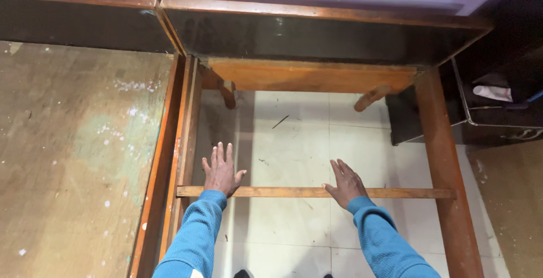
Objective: The person positions a wooden frame under a large board, then uses a screwdriver to fasten the frame to the board. The person works along the edge of the board, tightening screws to secure the frame in place.
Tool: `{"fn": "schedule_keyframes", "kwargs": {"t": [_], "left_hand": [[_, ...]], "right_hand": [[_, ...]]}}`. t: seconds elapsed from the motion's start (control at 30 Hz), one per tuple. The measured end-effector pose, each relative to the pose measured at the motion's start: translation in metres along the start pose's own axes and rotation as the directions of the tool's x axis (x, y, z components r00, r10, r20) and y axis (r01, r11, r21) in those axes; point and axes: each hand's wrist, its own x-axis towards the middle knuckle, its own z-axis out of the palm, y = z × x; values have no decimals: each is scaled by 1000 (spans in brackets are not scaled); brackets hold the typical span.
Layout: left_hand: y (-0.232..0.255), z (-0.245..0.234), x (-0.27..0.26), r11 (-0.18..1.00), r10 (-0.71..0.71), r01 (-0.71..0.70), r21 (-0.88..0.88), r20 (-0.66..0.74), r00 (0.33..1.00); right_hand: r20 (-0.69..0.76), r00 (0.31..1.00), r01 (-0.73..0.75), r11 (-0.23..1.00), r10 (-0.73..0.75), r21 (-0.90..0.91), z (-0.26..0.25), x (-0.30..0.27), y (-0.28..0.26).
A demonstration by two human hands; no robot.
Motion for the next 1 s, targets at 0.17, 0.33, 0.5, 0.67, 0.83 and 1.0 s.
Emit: {"fn": "schedule_keyframes", "kwargs": {"t": [0.17,0.33,0.5,0.67,0.83,1.0], "left_hand": [[-4,22,2,1000,-12,11,15,74,997],[-6,37,1,1000,-9,9,6,177,984],[-7,45,0,998,-6,-9,54,277,961],[-9,46,0,999,-23,10,44,310,950],[-10,41,0,999,-22,10,32,389,921],[-17,66,-4,992,24,-73,103,413,911]], "right_hand": [[19,1000,21,1000,-21,-10,16,13,-8],[74,997,26,999,-23,-31,34,19,-8],[117,993,30,999,-27,-25,52,20,-3],[132,991,29,999,-25,-24,66,22,4],[206,979,6,1000,-6,-3,61,18,0],[384,923,39,989,20,-144,54,7,-4]]}}
